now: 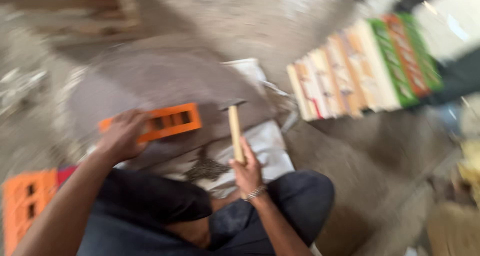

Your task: The person sits on the floor and uses a hammer to drive nails into colorful plastic frames placed on a sack. They repeatedly pick up frames, hammer them, and place them into wooden boxes.

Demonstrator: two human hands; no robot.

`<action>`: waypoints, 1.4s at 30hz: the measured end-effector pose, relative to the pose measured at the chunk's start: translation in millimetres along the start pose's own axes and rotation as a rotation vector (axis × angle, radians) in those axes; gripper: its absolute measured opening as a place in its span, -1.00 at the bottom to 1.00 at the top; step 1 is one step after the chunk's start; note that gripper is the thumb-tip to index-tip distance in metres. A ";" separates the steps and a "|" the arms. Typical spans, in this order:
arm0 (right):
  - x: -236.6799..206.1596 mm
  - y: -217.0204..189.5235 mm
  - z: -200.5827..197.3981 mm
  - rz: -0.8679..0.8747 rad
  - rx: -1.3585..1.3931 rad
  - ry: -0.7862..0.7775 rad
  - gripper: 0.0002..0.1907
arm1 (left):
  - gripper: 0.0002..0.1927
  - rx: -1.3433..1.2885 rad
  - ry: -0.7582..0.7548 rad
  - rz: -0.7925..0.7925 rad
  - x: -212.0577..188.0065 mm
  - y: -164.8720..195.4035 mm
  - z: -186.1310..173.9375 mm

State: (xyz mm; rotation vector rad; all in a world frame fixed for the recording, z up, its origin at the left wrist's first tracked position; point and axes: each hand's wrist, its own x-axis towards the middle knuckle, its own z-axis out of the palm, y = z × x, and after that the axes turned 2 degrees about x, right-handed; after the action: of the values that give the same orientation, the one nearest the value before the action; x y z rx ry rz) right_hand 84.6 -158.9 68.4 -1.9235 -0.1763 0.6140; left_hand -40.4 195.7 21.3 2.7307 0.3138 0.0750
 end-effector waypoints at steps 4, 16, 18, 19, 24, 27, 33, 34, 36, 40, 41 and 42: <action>-1.9 -17.1 -4.3 0.258 0.097 0.045 -0.14 | -0.17 -0.019 -0.165 -0.311 22.5 42.2 -2.4; 5.9 14.3 -3.3 0.520 0.777 -0.094 -0.06 | 0.12 0.068 -0.363 -0.083 0.9 83.2 23.6; 4.5 19.9 3.7 0.530 0.873 -0.121 -0.06 | 0.18 0.162 -0.280 0.137 -1.3 71.5 24.1; 3.8 21.6 7.4 0.491 0.849 -0.107 -0.07 | 0.16 0.197 -0.310 0.122 1.2 70.0 26.2; 4.4 23.5 23.7 0.501 0.790 -0.075 -0.07 | -0.16 0.300 -0.378 0.024 10.0 77.3 14.5; 6.3 25.2 26.4 0.499 0.857 -0.084 -0.05 | -0.10 0.252 -0.389 -0.084 29.7 97.3 5.0; 10.8 33.9 39.7 0.466 0.868 -0.088 -0.02 | -0.08 0.418 -0.113 0.245 168.1 138.0 -52.1; 11.9 36.1 42.5 0.519 0.922 -0.098 -0.02 | -0.06 0.584 0.005 0.471 202.5 148.1 -65.2; 14.3 39.6 49.2 0.625 1.028 -0.119 -0.03 | -0.21 0.236 -0.021 0.464 272.0 175.9 -90.7; 25.8 38.2 58.8 0.538 1.024 -0.131 -0.04 | -0.21 -0.203 0.169 1.004 401.6 270.1 -124.7; 28.4 36.1 58.5 0.551 1.027 -0.130 -0.04 | -0.10 -0.068 0.214 1.037 418.8 291.6 -134.3; 31.4 32.3 58.4 0.566 1.038 -0.128 -0.05 | 0.02 0.071 0.260 1.066 439.4 318.8 -142.7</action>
State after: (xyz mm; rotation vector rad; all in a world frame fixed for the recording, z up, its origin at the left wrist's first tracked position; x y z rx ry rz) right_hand 77.8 -112.9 11.2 -0.8984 0.5385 0.9552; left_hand 439.9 62.7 279.5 2.6235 -1.0985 0.7011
